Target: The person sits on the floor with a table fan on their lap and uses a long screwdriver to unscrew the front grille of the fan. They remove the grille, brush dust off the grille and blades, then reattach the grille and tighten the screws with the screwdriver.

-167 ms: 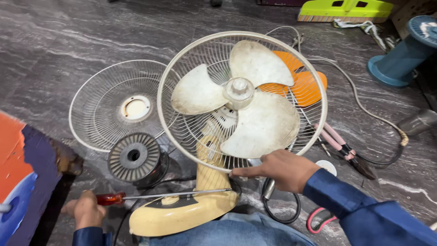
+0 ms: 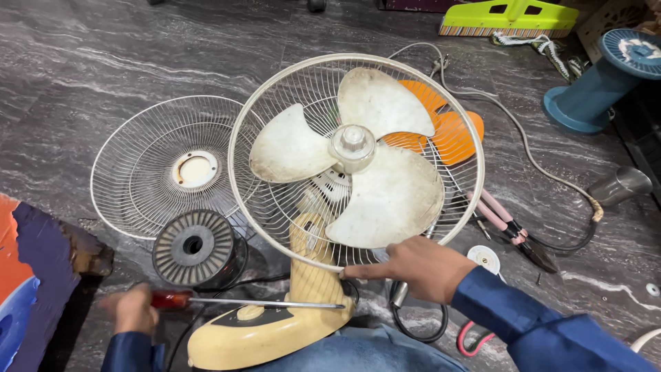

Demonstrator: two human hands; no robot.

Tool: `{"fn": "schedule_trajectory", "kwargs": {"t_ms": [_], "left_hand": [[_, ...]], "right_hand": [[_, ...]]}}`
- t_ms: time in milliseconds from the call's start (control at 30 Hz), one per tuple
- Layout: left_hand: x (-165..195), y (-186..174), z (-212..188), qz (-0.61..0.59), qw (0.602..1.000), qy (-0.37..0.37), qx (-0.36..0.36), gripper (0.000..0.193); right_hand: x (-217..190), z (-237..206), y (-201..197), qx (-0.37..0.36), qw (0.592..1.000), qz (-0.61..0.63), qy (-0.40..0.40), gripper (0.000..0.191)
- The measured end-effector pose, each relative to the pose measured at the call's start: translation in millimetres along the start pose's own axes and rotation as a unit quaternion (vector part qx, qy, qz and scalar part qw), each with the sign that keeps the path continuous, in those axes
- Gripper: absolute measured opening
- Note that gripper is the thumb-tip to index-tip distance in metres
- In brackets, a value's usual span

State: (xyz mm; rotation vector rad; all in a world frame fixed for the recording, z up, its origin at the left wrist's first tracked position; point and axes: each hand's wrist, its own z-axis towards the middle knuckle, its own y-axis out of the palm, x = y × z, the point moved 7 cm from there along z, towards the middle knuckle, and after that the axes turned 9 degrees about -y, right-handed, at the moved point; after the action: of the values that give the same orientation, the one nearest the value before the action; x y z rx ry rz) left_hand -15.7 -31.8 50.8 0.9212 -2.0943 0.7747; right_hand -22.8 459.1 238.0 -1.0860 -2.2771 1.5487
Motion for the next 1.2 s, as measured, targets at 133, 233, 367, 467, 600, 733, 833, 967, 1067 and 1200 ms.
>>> {"fn": "schedule_trajectory", "kwargs": {"t_ms": [133, 233, 367, 467, 600, 733, 833, 967, 1067, 1200], "left_hand": [[33, 17, 3, 0.302, 0.95, 0.048, 0.058, 0.073], [102, 20, -11, 0.359, 0.886, 0.275, 0.099, 0.061], [189, 58, -42, 0.237, 0.811, 0.526, 0.098, 0.038], [240, 150, -95, 0.185, 0.765, 0.615, -0.044, 0.039], [271, 263, -196, 0.148, 0.637, 0.72, -0.23, 0.042], [290, 366, -247, 0.334, 0.559, 0.733, -0.196, 0.059], [305, 398, -257, 0.349, 0.534, 0.754, -0.157, 0.063], [322, 438, -234, 0.439, 0.63, 0.599, -0.229, 0.052], [324, 457, -211, 0.431, 0.713, 0.476, -0.281, 0.031], [323, 461, -193, 0.306, 0.776, 0.457, -0.309, 0.016]], "right_hand": [[-14, -22, -21, 0.08, 0.995, -0.011, -0.055, 0.102], [-17, -15, -37, 0.103, 0.991, -0.009, -0.087, 0.111], [-2, 44, -26, 0.004, 0.999, 0.025, -0.034, 0.108], [2, 74, -40, 0.041, 0.997, 0.025, -0.061, 0.107], [-11, 98, -55, 0.132, 0.985, 0.015, -0.109, 0.099], [2, 98, -27, -0.009, 0.999, 0.048, -0.01, 0.086], [-16, 86, -40, 0.354, 0.916, -0.057, -0.179, 0.058], [39, 139, 56, 0.117, 0.992, -0.029, -0.048, 0.02], [79, 178, 96, 0.138, 0.99, 0.009, -0.018, 0.019], [111, 212, 121, 0.157, 0.987, 0.024, -0.01, 0.017]]}}
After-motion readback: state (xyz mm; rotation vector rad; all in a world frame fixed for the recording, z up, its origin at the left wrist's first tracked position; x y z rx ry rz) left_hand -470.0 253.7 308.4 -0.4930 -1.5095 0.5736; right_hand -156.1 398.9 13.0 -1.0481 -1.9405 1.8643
